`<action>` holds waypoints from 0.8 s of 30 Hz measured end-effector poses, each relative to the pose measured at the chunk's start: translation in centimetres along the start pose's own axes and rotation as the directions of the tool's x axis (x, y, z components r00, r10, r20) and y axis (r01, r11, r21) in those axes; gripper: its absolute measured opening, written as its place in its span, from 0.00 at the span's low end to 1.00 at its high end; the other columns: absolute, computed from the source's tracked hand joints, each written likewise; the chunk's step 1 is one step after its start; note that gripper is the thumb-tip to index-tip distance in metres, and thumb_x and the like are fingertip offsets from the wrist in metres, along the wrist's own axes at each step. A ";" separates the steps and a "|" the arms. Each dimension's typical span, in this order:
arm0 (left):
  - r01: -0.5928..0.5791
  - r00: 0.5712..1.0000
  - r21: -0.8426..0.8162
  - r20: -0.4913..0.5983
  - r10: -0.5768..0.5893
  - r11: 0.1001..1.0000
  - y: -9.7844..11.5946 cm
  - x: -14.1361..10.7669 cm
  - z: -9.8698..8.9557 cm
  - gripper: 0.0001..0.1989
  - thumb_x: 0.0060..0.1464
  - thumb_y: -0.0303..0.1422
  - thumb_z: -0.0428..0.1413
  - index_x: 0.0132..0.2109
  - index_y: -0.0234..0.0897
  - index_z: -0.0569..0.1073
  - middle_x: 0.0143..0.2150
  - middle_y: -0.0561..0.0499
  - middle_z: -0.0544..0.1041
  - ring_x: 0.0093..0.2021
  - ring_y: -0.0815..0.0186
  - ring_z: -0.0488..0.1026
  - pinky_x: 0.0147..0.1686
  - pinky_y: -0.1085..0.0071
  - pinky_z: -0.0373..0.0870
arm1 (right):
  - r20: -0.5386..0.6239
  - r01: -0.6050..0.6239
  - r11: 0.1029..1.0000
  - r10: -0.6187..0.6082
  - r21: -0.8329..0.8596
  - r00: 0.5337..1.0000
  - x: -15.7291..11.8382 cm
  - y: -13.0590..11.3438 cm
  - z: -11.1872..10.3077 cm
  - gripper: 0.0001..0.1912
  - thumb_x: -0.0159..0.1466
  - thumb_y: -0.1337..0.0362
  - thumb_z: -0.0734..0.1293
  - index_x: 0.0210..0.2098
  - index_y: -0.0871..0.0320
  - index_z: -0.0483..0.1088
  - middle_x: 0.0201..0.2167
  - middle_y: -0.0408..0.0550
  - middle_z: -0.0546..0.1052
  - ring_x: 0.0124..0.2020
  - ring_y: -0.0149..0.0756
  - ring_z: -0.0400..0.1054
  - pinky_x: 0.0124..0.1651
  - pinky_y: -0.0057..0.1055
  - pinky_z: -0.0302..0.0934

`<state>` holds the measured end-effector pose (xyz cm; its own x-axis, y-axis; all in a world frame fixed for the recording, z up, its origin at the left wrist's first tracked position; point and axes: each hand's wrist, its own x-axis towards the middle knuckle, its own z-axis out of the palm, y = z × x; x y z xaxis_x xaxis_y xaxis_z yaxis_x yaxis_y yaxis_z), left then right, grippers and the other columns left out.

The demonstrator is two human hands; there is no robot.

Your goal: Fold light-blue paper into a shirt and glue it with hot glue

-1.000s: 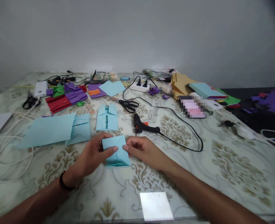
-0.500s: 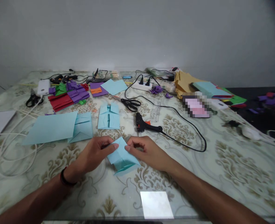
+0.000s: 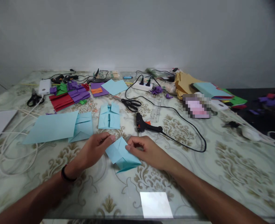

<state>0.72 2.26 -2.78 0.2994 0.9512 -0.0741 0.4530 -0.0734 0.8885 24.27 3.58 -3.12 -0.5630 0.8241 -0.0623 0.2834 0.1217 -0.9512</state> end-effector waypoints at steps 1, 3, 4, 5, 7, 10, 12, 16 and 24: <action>0.001 1.000 -0.016 0.027 0.000 1.000 0.0 0.0 0.0 0.21 0.67 0.48 0.52 0.32 0.36 0.70 0.28 0.56 0.65 0.30 0.68 0.61 0.30 0.72 0.57 | 0.003 0.000 1.000 0.000 -0.003 1.000 0.0 0.0 0.0 0.19 0.68 0.50 0.67 0.29 0.57 0.69 0.23 0.38 0.65 0.26 0.30 0.56 0.29 0.27 0.52; 0.017 0.996 -0.053 0.093 -0.012 0.998 -0.2 -0.1 0.1 0.20 0.64 0.48 0.56 0.33 0.35 0.73 0.28 0.56 0.66 0.30 0.68 0.61 0.29 0.72 0.57 | 0.008 0.000 1.000 0.000 -0.004 1.000 0.0 0.0 0.1 0.19 0.68 0.49 0.68 0.28 0.57 0.69 0.23 0.38 0.65 0.25 0.29 0.57 0.29 0.27 0.52; 0.030 0.992 -0.072 0.124 -0.021 0.997 -0.3 -0.1 0.1 0.20 0.64 0.48 0.57 0.33 0.35 0.74 0.28 0.56 0.66 0.29 0.69 0.61 0.28 0.73 0.56 | 0.010 -0.001 1.000 0.001 -0.003 1.000 0.0 -0.1 0.1 0.20 0.68 0.49 0.69 0.28 0.57 0.69 0.23 0.38 0.65 0.25 0.29 0.57 0.29 0.27 0.52; 0.041 0.989 -0.089 0.148 -0.028 0.995 -0.4 -0.2 0.2 0.20 0.63 0.48 0.58 0.32 0.35 0.74 0.27 0.56 0.66 0.29 0.69 0.60 0.27 0.73 0.56 | 0.012 -0.002 1.000 0.002 -0.001 1.000 -0.1 -0.1 0.2 0.20 0.68 0.49 0.69 0.28 0.57 0.69 0.23 0.38 0.66 0.25 0.29 0.56 0.29 0.27 0.52; 0.051 0.984 -0.109 0.173 -0.032 0.993 -0.6 -0.2 0.3 0.20 0.64 0.47 0.57 0.32 0.35 0.73 0.27 0.56 0.65 0.28 0.70 0.59 0.27 0.73 0.56 | 0.012 -0.004 1.000 0.004 0.003 1.000 -0.1 -0.1 0.3 0.20 0.68 0.48 0.68 0.28 0.57 0.69 0.23 0.38 0.66 0.25 0.30 0.57 0.28 0.27 0.51; 0.045 0.982 -0.139 0.188 -0.018 0.989 -0.6 -0.2 0.3 0.19 0.65 0.45 0.56 0.32 0.35 0.72 0.27 0.57 0.64 0.29 0.70 0.59 0.29 0.73 0.57 | 0.004 -0.006 1.000 0.006 -0.004 1.000 -0.2 -0.2 0.3 0.18 0.68 0.51 0.67 0.29 0.57 0.70 0.23 0.39 0.66 0.25 0.30 0.57 0.28 0.27 0.51; 0.037 0.980 -0.159 0.197 -0.005 0.986 -0.5 -0.2 0.2 0.17 0.65 0.44 0.55 0.33 0.35 0.72 0.29 0.56 0.65 0.30 0.69 0.61 0.30 0.73 0.58 | -0.007 -0.004 1.000 0.004 -0.017 1.000 -0.2 -0.2 0.2 0.16 0.69 0.53 0.67 0.29 0.57 0.70 0.23 0.39 0.66 0.25 0.29 0.57 0.28 0.27 0.51; 0.030 0.977 -0.186 0.214 0.011 0.982 -0.3 -0.3 0.0 0.15 0.66 0.43 0.55 0.37 0.35 0.73 0.31 0.54 0.70 0.32 0.68 0.65 0.33 0.72 0.63 | -0.024 0.005 0.999 -0.006 -0.037 1.000 -0.1 -0.2 0.2 0.15 0.68 0.55 0.67 0.29 0.58 0.70 0.22 0.39 0.67 0.25 0.29 0.57 0.28 0.27 0.51; 0.048 0.975 -0.135 0.220 -0.018 0.990 -0.4 -0.1 0.0 0.12 0.62 0.40 0.57 0.38 0.35 0.75 0.35 0.50 0.78 0.35 0.63 0.73 0.36 0.69 0.70 | -0.030 0.000 0.999 -0.002 -0.048 1.000 0.1 -0.2 0.1 0.15 0.68 0.56 0.66 0.29 0.58 0.71 0.23 0.39 0.67 0.25 0.30 0.57 0.27 0.27 0.50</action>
<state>0.45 2.22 -3.15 0.4684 0.8634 -0.1875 0.3494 0.0140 0.9369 24.07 3.53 -2.97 -0.5397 0.8403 -0.0514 0.3202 0.1484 -0.9356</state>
